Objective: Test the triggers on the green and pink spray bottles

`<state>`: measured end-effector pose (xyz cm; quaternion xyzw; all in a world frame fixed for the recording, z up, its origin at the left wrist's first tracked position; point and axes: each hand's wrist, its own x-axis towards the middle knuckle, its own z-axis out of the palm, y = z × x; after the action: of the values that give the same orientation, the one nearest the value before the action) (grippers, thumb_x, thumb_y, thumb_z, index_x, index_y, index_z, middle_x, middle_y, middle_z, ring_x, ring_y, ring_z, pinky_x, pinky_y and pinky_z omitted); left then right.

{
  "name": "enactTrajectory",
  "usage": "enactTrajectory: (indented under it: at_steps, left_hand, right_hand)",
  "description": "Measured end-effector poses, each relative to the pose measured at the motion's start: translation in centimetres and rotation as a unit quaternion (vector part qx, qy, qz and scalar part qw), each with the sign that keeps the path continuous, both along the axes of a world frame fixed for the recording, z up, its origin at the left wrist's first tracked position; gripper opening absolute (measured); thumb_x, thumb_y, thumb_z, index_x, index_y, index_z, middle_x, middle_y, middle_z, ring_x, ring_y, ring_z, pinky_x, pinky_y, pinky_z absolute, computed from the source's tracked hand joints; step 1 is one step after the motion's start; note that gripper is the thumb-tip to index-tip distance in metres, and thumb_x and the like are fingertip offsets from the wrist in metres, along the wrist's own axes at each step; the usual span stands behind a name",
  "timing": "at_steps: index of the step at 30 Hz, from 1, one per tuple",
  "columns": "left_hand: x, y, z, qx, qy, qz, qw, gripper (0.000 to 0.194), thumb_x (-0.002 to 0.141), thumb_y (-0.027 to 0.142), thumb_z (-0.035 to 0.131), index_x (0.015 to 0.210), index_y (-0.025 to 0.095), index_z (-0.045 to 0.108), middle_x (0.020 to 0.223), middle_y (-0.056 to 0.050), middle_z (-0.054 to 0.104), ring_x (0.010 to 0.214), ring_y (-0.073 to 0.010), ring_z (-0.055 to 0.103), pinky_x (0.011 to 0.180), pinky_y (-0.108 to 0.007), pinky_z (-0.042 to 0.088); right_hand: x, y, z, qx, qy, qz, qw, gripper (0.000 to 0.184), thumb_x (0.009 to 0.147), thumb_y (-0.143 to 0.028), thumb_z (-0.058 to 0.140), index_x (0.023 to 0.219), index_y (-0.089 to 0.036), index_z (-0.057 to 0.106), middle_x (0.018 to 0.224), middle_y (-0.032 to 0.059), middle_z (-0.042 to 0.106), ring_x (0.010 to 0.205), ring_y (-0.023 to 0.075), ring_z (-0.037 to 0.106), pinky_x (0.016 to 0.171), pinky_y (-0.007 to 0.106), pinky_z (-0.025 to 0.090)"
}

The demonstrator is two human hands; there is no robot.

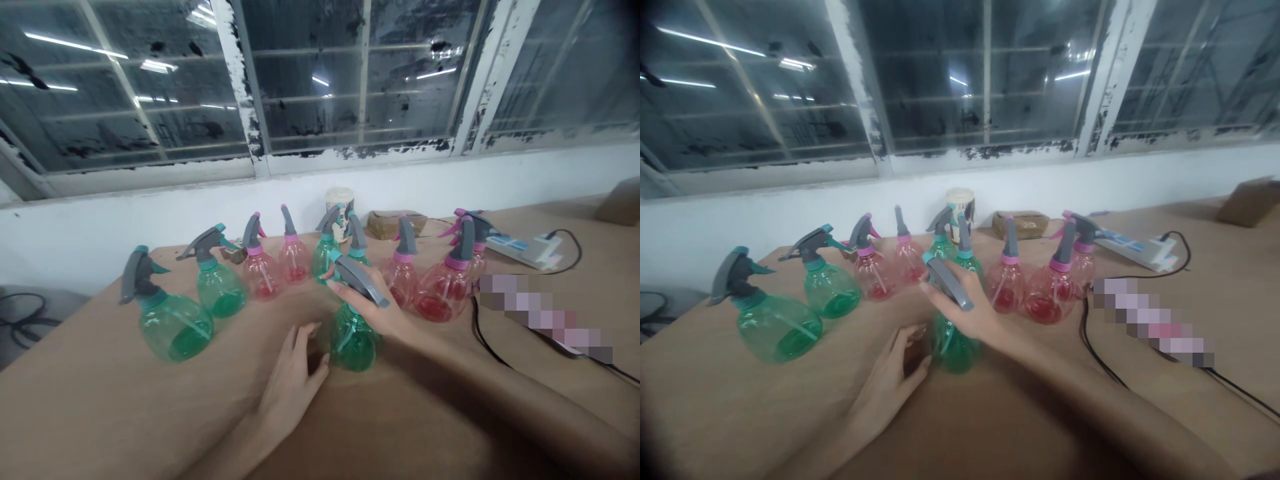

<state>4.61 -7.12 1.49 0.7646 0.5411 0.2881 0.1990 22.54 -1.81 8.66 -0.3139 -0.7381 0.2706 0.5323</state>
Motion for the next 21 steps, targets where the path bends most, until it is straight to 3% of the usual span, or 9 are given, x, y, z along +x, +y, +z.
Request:
enactTrajectory:
  at_steps: [9,14,21]
  left_hand:
    - [0.03,0.01,0.14,0.008,-0.004,-0.001,1.0,0.036,0.081,0.016,0.048,0.116,0.02,0.043,0.114,-0.009,0.055,0.108,-0.0242,0.053,0.092,-0.044,0.044]
    - [0.0,0.05,0.02,0.003,-0.006,-0.005,1.0,0.036,0.081,0.017,0.048,0.117,0.02,0.042,0.115,-0.009,0.055,0.11,-0.0235,0.053,0.093,-0.043,0.043]
    - [0.08,-0.01,0.17,0.003,0.004,-0.003,1.0,0.036,0.081,0.018,0.047,0.117,0.019,0.043,0.114,-0.009,0.054,0.109,-0.024,0.052,0.093,-0.043,0.042]
  right_hand:
    - [-0.16,-0.14,0.16,0.007,-0.015,-0.02,1.0,0.024,0.086,-0.032,0.049,0.066,-0.02,0.045,0.061,-0.0038,0.044,0.057,0.0103,0.042,0.056,0.027,0.035]
    - [-0.1,-0.3,0.22,0.001,-0.004,-0.004,1.0,0.011,0.085,-0.031,0.052,0.081,-0.021,0.054,0.072,-0.0025,0.054,0.064,0.0113,0.05,0.063,0.028,0.041]
    - [-0.15,-0.15,-0.09,-0.005,0.017,-0.001,1.0,0.014,0.082,-0.031,0.055,0.093,-0.022,0.06,0.085,0.0008,0.062,0.077,0.0149,0.056,0.073,0.031,0.044]
